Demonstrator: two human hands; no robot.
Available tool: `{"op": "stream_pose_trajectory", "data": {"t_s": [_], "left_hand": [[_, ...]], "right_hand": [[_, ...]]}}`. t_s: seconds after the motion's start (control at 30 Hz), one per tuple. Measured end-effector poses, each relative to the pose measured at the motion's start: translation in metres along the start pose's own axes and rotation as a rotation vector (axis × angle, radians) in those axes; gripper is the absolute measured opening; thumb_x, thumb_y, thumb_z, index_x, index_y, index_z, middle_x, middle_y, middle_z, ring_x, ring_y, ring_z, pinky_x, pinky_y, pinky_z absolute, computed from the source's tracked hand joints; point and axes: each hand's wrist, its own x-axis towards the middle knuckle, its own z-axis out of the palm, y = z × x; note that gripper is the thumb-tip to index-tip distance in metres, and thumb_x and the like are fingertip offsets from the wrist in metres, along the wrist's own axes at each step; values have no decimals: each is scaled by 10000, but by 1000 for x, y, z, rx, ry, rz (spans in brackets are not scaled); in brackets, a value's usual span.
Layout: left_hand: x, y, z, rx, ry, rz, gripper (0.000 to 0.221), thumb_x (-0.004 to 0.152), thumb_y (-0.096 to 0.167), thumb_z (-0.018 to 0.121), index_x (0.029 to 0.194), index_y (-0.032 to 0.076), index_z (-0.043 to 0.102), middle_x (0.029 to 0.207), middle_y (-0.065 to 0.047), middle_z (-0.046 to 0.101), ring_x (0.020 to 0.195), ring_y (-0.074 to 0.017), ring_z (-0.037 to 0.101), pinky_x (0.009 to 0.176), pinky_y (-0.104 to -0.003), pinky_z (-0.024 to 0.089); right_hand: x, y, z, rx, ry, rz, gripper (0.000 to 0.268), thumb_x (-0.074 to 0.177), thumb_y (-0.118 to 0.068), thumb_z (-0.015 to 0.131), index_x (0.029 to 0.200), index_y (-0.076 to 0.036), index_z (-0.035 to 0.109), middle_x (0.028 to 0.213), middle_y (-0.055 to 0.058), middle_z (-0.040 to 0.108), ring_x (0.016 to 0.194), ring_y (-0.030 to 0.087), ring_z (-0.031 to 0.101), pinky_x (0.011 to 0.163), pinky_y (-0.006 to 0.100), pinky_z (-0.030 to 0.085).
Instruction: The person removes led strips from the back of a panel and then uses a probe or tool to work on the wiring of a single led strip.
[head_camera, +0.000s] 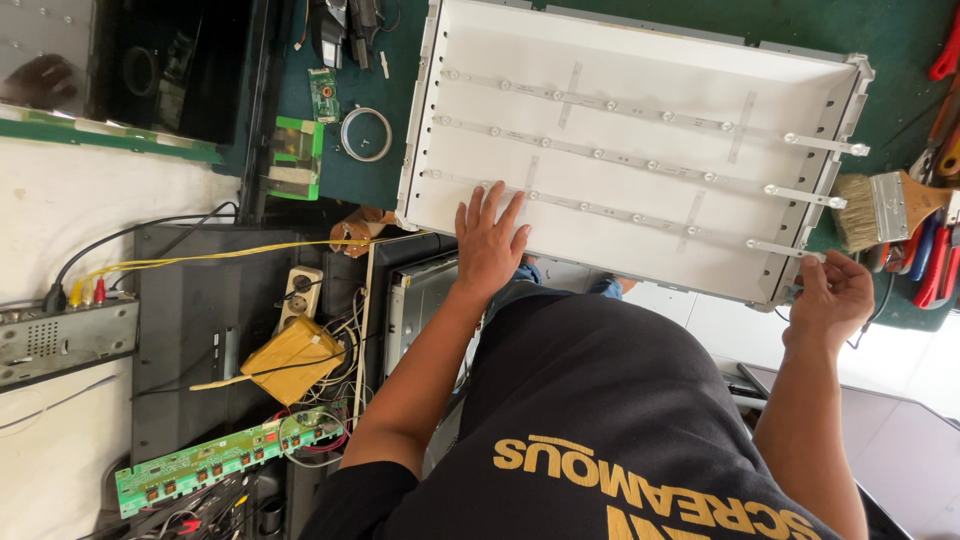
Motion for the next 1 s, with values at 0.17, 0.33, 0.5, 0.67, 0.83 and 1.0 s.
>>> {"op": "stream_pose_trajectory", "data": {"t_s": [0.17,0.33,0.5,0.67,0.83,1.0], "left_hand": [[-2,0,1,-12,-27,-10,487,1092,422,610,1542,236,596,1654,-76,451,1564,-405,382,1230,-682,332],[-3,-1,2,-7,-4,-9,485,1081,423,631,1529,239,606,1637,-79,474,1552,-399,410,1224,-677,351],[-4,-1,0,-30,-7,-24,487,1080,424,630,1530,240,600,1635,-86,476,1548,-402,415,1228,-681,347],[0,-2,-3,-47,-38,-8,499,1085,442,595,1532,220,601,1644,-121,477,1543,-431,410,1218,-694,345],[-2,-4,-4,-31,1,13,509,1059,438,636,1518,219,634,1634,-115,494,1516,-442,445,1183,-679,373],[0,-11,6,5,103,89,562,987,432,734,1512,243,668,1594,-126,539,1452,-455,514,1124,-646,399]], "right_hand": [[3,2,0,13,-3,-23,210,1119,-143,826,1275,-143,685,970,-57,668,875,66,694,819,213,633],[1,1,0,15,-3,3,208,1112,-149,828,1259,-157,681,978,-60,677,876,49,694,811,198,620],[-1,1,1,-1,9,24,210,1095,-151,840,1240,-175,691,973,-79,670,878,27,686,798,184,612],[4,3,3,-16,28,13,205,1065,-139,834,1222,-157,704,962,-31,722,817,50,694,724,205,598],[9,9,9,-39,71,-41,226,1018,-151,856,1205,-142,730,920,-25,698,784,62,667,704,217,563],[14,25,8,9,99,-169,261,981,-48,842,1220,-61,738,939,98,750,748,149,697,594,261,504]]}}
